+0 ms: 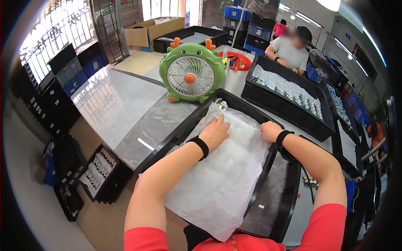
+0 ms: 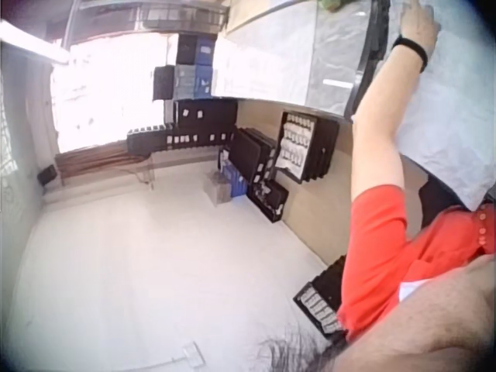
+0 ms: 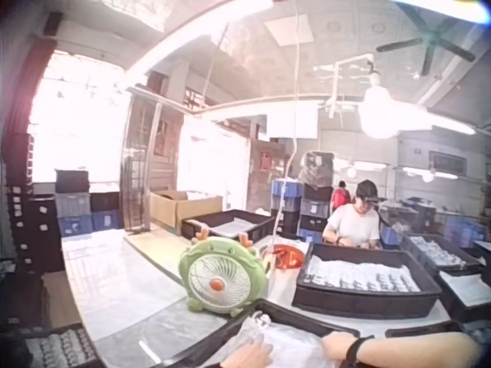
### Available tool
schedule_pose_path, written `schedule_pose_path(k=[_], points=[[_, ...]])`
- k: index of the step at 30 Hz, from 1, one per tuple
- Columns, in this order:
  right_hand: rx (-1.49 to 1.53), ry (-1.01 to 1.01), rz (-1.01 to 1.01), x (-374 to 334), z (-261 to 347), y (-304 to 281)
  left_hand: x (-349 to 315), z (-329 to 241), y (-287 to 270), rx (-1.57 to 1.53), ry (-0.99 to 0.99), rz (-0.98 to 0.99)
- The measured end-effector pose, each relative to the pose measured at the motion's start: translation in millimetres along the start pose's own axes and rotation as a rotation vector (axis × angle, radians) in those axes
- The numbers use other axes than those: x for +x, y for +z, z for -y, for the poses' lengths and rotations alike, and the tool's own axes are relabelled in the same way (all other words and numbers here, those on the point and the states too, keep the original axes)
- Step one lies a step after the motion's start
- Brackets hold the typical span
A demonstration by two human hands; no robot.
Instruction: The person picks up small cylindrical components from a tray and uses a red tool to manipulate or adjust them. They then place the components into a black tray lined with white tissue paper, arranging them in rows. The person repeats this process, handling the components one by one.
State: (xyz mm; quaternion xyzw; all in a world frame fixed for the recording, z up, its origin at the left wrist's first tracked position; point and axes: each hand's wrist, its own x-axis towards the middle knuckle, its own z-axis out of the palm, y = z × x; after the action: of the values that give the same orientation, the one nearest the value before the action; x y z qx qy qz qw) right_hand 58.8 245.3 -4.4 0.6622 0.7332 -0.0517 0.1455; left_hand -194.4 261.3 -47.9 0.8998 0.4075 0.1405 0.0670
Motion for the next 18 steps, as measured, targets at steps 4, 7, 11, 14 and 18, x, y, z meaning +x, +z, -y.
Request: schedule_pose_path(k=[4,7,11,14,18], points=[[-0.036,-0.038,-0.052,8,16,-25,-3,2,15,0.013,-0.063,0.090],[0.189,-0.141,-0.250,29,48,-40,-4,-1,7,0.006,-0.125,0.134],[0.287,-0.256,-0.321,46,83,-26,-1,1,12,-0.007,-0.143,0.155],[0.230,-0.274,-0.429,61,95,-10,1,-3,10,-0.043,-0.165,0.196],[0.176,-0.307,-0.553,79,108,-16,-1,0,11,-0.016,-0.168,0.171]])
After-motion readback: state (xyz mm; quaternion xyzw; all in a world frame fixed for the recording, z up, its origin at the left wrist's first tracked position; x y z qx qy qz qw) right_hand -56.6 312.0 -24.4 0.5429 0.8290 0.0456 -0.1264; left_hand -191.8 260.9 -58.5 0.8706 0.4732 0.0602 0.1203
